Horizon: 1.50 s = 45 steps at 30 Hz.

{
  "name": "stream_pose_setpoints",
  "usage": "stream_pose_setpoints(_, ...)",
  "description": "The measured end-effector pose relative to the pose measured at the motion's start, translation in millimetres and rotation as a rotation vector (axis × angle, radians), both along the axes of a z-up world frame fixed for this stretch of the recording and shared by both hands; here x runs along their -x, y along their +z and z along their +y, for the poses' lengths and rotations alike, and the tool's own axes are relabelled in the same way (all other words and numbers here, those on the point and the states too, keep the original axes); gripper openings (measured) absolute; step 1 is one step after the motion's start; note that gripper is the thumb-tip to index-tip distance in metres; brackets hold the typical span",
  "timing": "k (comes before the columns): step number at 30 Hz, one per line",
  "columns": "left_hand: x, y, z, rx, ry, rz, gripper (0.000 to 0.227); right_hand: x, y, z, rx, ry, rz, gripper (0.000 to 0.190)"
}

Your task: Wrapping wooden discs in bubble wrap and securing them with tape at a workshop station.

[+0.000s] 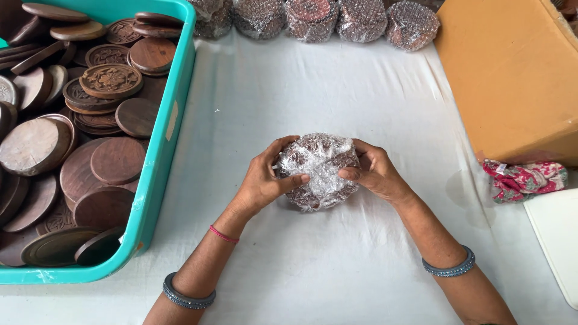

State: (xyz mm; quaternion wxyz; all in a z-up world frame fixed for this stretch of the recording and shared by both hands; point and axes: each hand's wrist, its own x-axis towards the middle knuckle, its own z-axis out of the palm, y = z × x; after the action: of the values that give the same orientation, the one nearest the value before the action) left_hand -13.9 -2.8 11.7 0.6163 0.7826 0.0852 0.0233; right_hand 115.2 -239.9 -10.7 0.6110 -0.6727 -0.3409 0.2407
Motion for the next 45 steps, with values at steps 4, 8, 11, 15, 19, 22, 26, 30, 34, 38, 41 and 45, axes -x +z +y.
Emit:
stream_pose_setpoints(4, 0.5, 3.3, -4.7, 0.009, 0.019, 0.02, 0.086, -0.6, -0.4, -2.4, 0.059, -0.009, -0.068, 0.072)
stream_pose_setpoints(8, 0.8, 0.4, -5.6, 0.011, 0.021, 0.001, 0.083, 5.9, 3.4, -1.0, 0.107, -0.018, -0.123, 0.07)
stream_pose_setpoints(11, 0.8, -2.7, -5.7, 0.047, 0.024, -0.024, 0.081, 13.7, 5.3, 2.3, 0.129, -0.06, -0.145, 0.067)
stream_pose_setpoints(15, 0.1, -5.5, -5.6, 0.035, 0.031, -0.057, 0.082, 17.1, 3.6, 6.3, 0.083, -0.055, -0.204, 0.057)
stream_pose_setpoints(19, -4.3, -22.7, -1.6, -0.072, 0.028, -0.098, 0.087, 18.2, -3.9, 8.3, 0.018, -0.088, -0.181, 0.055)
stream_pose_setpoints(22, -5.8, -30.7, 0.7, -0.154, 0.007, -0.155, 0.091, 17.6, -5.3, 9.5, -0.031, -0.102, -0.133, 0.053)
stream_pose_setpoints(26, -4.4, -22.2, 1.4, -0.27, 0.016, -0.275, 0.098, 29.7, 17.1, 10.3, -0.062, -0.153, -0.141, 0.058)
stream_pose_setpoints(30, -7.1, -30.2, 3.9, -0.129, 0.179, -0.238, 0.093, 34.5, 23.6, 10.1, 0.026, -0.326, -0.777, 0.068)
stream_pose_setpoints(34, -8.4, -37.4, -3.0, 0.498, 0.152, 0.056, 0.092, 30.0, 2.1, 15.0, -0.034, -0.352, -1.258, 0.081)
stream_pose_setpoints(38, -5.8, -35.4, -8.8, 0.705, 0.071, 0.125, 0.088, 33.7, -18.5, 15.3, 0.016, -0.291, -1.401, 0.071)
stream_pose_setpoints(41, -3.7, -34.8, -10.1, 0.754, 0.089, 0.128, 0.083, 42.2, -17.4, 16.1, 0.031, -0.175, -1.398, 0.069)
stream_pose_setpoints(45, -6.6, -48.5, -8.3, 0.798, 0.17, 0.085, 0.073, 47.6, -9.5, 19.6, 0.101, -0.113, -1.407, 0.065)
